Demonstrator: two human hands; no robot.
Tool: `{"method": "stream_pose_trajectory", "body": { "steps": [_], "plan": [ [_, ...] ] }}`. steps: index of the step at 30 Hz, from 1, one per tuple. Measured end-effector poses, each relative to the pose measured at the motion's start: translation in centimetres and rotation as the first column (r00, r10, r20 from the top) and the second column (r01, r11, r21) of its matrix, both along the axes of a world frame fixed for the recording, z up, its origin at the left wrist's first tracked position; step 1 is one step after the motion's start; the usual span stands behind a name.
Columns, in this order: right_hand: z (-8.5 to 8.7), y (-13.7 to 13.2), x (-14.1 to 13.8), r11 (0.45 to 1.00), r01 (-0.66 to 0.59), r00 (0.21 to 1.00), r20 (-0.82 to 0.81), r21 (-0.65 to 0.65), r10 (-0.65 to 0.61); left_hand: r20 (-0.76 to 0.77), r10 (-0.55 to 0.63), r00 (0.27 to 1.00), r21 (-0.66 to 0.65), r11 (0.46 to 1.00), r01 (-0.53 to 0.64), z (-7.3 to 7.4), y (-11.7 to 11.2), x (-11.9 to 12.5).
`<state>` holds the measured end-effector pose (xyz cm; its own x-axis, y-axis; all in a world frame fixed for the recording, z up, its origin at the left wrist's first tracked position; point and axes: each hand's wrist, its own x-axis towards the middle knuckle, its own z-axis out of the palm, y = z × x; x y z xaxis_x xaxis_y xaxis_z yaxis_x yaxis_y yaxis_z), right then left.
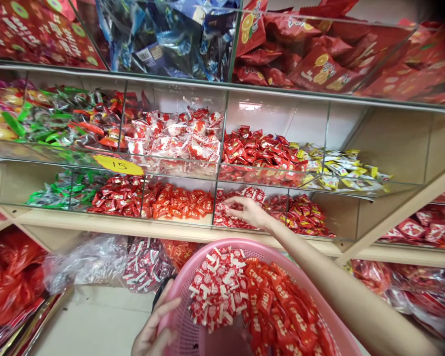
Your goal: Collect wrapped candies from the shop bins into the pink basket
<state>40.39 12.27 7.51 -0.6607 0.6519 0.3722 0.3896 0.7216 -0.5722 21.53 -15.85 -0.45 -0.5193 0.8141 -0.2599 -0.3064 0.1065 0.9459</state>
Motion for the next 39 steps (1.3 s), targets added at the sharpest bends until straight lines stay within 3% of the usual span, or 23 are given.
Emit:
{"method": "stream_pose_trajectory", "body": {
  "steps": [4,7,15,21,28,33,39],
  "plan": [
    [0.9,-2.3,0.9,0.998,-0.010,0.987,-0.158,-0.057,0.001,-0.048,-0.085,0.995,-0.014,0.996,0.084,-0.4,-0.1,-0.8],
    [0.9,-5.0,2.2,0.995,-0.030,0.984,-0.177,-0.090,0.014,-0.070,-0.082,0.994,-0.037,0.996,0.080,-0.3,-0.1,-0.9],
    [-0.9,-11.2,5.2,0.998,-0.024,0.999,0.020,-0.055,0.025,-0.091,0.013,0.996,0.014,1.000,-0.012,0.5,-0.1,0.4],
    [-1.7,-14.9,7.4,0.997,0.057,0.996,0.072,-0.050,-0.053,-0.116,-0.058,0.992,-0.013,0.998,0.057,0.2,-0.3,-0.2],
    [-3.4,-19.4,10.8,0.987,0.162,0.969,0.185,0.012,-0.162,-0.084,-0.054,0.995,0.000,0.999,0.054,0.5,-0.4,0.2],
    [-3.9,-21.3,10.0,0.995,0.099,0.965,0.241,0.013,-0.099,-0.066,-0.050,0.997,0.030,0.998,0.052,0.5,-0.4,0.4],
    [-2.7,-22.3,8.3,1.000,-0.004,0.948,0.320,0.002,0.003,-0.091,-0.067,0.994,0.038,0.997,0.071,0.1,-0.4,0.2]
  ]
}}
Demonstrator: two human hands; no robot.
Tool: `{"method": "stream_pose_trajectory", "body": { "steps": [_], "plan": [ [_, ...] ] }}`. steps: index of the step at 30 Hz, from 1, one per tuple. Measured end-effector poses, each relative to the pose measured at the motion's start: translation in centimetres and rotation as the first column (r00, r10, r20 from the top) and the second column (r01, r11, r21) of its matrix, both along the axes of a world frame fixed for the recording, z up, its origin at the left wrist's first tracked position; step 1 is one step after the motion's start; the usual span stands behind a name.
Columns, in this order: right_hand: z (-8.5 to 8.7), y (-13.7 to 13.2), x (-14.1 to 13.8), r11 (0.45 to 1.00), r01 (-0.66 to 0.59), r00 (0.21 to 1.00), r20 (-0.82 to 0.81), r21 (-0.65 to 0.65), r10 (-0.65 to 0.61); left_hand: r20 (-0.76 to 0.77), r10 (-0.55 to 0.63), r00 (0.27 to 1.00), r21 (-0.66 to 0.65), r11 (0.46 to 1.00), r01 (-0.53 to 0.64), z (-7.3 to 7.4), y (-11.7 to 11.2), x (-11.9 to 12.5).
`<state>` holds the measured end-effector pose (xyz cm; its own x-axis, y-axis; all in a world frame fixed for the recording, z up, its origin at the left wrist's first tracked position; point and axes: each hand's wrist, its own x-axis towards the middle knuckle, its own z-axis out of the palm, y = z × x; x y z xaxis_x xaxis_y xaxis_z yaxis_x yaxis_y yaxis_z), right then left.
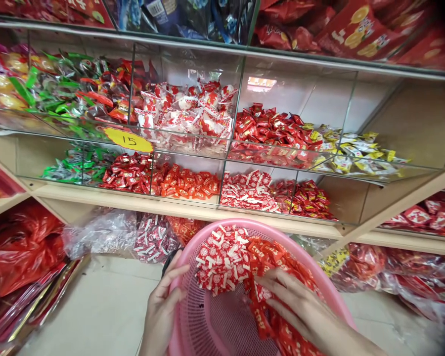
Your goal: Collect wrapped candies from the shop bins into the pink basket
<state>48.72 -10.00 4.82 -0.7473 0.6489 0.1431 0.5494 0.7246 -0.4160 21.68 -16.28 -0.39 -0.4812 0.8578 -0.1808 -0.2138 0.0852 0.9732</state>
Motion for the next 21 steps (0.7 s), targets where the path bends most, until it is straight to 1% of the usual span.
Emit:
{"method": "stream_pose_trajectory", "body": {
  "steps": [3,5,7,10,13,15,18,21],
  "plan": [
    [0.6,0.5,-0.1,1.000,-0.022,1.000,0.012,0.015,0.022,-0.028,-0.006,1.000,-0.001,1.000,0.006,-0.5,0.1,-0.3],
    [0.7,1.5,-0.1,1.000,-0.020,1.000,0.008,0.019,0.020,-0.028,-0.006,1.000,0.000,1.000,0.006,-0.5,0.1,-0.4],
    [0.6,3.1,-0.1,0.999,-0.005,1.000,-0.020,0.048,0.006,-0.019,-0.005,1.000,-0.005,1.000,0.005,-0.4,0.1,-0.3],
    [0.5,6.3,-0.5,0.996,0.005,1.000,-0.021,0.085,-0.003,-0.014,0.035,0.999,-0.006,0.999,-0.035,0.0,0.1,-0.1],
    [0.9,9.4,-1.7,0.994,-0.021,1.000,0.020,0.109,0.019,-0.006,0.040,0.999,-0.022,0.999,-0.040,0.3,0.1,0.1],
    [1.1,11.0,-2.6,0.989,-0.050,0.998,0.044,0.136,0.045,0.008,0.052,0.999,-0.019,0.998,-0.052,0.3,0.2,0.3],
    [1.1,12.6,-3.7,0.985,-0.076,0.993,0.103,0.156,0.060,0.032,0.084,0.996,0.000,0.997,-0.084,0.4,0.4,0.5],
    [0.6,13.4,-4.1,0.987,-0.109,0.988,0.123,0.120,0.094,0.026,0.077,0.997,-0.008,0.997,-0.077,0.4,0.4,0.6]
  ]
}}
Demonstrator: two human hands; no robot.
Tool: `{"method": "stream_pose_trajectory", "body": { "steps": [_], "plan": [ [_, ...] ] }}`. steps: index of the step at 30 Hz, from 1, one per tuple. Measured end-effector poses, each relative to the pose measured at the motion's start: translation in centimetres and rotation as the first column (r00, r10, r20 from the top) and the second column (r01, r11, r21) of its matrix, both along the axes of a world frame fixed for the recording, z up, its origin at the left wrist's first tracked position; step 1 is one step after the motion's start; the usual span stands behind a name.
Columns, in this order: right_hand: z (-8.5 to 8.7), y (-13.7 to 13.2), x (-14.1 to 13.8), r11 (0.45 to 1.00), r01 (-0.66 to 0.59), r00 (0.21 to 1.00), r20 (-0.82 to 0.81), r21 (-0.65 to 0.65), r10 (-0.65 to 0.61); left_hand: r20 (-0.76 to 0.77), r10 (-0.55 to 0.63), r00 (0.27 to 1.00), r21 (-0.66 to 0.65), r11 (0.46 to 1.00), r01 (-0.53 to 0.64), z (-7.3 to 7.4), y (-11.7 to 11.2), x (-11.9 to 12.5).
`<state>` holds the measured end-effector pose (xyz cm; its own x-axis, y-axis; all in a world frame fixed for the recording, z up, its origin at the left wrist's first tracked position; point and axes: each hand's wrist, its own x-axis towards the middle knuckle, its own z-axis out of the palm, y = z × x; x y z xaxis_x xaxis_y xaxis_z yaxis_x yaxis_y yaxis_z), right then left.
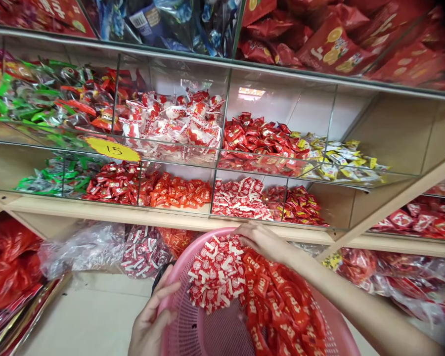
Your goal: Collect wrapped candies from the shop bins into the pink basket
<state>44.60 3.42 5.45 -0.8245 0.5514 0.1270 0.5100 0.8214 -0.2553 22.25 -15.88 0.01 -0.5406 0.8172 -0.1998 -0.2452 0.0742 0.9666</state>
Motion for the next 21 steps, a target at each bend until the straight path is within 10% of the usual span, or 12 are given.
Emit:
{"method": "stream_pose_trajectory", "body": {
  "steps": [21],
  "plan": [
    [-1.5,0.8,-1.7,0.993,-0.046,0.996,-0.076,-0.106,0.038,-0.022,0.009,1.000,-0.044,0.999,-0.010,0.2,0.0,0.0]
  ]
}}
